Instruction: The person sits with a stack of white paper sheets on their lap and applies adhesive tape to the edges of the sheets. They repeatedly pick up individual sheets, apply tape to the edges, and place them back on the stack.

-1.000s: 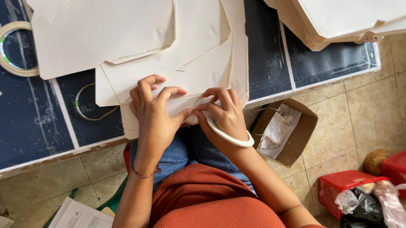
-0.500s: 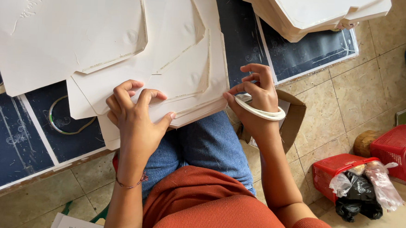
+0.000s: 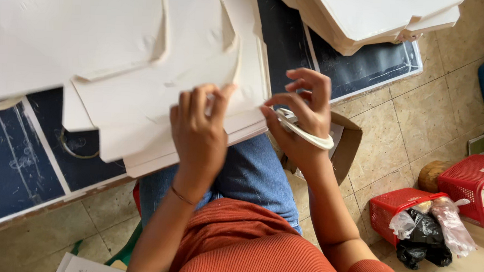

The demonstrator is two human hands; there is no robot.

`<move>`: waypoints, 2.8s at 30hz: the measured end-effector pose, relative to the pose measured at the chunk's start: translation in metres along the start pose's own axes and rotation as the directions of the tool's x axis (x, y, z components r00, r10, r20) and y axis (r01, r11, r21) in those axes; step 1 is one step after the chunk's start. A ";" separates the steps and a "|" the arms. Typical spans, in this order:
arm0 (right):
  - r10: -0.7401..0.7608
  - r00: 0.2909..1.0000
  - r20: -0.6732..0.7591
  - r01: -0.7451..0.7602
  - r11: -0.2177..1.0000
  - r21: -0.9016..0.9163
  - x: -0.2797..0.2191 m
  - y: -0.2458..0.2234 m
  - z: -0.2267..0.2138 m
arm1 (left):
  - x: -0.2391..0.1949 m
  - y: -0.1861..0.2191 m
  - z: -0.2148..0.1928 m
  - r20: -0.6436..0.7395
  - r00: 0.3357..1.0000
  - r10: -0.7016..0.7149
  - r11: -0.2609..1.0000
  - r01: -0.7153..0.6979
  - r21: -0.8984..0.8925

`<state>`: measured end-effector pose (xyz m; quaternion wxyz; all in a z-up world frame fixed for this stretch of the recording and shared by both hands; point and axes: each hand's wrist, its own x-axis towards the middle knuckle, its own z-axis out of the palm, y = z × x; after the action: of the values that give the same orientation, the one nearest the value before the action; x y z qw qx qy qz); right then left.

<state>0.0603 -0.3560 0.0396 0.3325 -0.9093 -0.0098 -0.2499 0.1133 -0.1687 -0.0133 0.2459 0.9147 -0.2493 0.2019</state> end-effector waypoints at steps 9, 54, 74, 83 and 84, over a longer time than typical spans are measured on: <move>-0.085 0.995 0.057 0.086 0.996 -0.028 -0.009 0.021 0.037 | 0.018 -0.016 0.002 0.354 0.900 -0.253 0.840 0.386 -0.381; 0.110 0.989 0.097 -0.108 0.994 -0.023 -0.014 0.034 -0.003 | -0.025 -0.041 -0.040 0.406 0.823 -0.398 0.847 0.500 -0.183; 0.026 1.000 -0.007 -0.026 1.000 0.003 0.001 0.010 -0.002 | 0.005 0.027 -0.006 0.211 0.972 -0.101 0.940 0.162 -0.299; -0.081 0.987 0.140 0.059 0.986 0.154 -0.001 0.025 0.038 | 0.022 -0.035 0.002 0.287 0.949 -0.127 0.856 0.252 -0.451; -0.103 0.986 0.128 0.091 0.991 0.099 -0.002 0.027 0.040 | 0.022 -0.033 0.010 0.270 0.944 -0.191 0.865 0.292 -0.409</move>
<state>0.0815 -0.3528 -0.0035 0.3606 -0.9059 -0.0879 -0.2040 0.1512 -0.1570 -0.0222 0.4418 0.8751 -0.1973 0.0044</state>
